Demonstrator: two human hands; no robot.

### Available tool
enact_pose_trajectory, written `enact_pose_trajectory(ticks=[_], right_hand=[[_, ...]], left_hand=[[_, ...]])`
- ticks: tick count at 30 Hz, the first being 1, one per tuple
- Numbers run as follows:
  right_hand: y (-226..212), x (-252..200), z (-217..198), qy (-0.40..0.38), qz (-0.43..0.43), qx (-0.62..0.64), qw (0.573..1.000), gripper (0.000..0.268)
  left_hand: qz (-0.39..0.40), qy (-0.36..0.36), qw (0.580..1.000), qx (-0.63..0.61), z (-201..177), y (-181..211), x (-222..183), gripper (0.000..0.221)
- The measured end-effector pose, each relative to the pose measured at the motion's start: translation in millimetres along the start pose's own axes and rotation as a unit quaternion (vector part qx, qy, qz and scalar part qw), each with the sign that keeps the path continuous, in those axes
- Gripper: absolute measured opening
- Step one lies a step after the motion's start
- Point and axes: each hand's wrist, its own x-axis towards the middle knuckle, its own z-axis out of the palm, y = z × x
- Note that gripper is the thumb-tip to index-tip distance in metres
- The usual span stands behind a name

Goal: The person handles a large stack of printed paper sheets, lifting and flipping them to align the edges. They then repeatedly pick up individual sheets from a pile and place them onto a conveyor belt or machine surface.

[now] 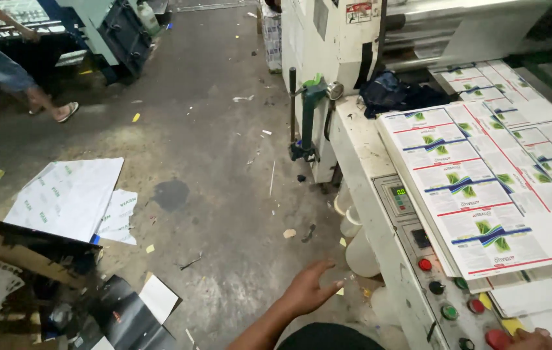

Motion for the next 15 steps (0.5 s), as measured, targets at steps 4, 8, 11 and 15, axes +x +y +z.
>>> enact_pose_trajectory(ticks=[4, 8, 11, 15], right_hand=[[77.0, 69.4, 4.9, 0.027, -0.014, 0.018, 0.999, 0.046], [144.7, 127.5, -25.1, -0.007, 0.027, 0.061, 0.998, 0.042], [152.4, 110.9, -61.3, -0.039, 0.082, 0.125, 0.988, 0.031], [248.1, 140.8, -146.9, -0.071, 0.086, 0.120, 0.987, 0.029]], left_hand=[[-0.078, 0.008, 0.996, -0.038, 42.2, -26.4, -23.9, 0.056], [-0.120, -0.062, 0.985, -0.108, 93.3, -37.9, -43.5, 0.046], [-0.169, -0.147, 0.967, -0.118, 143.3, -43.9, -49.3, 0.045], [-0.118, -0.122, 0.979, -0.112, 246.5, -68.2, -39.4, 0.053]])
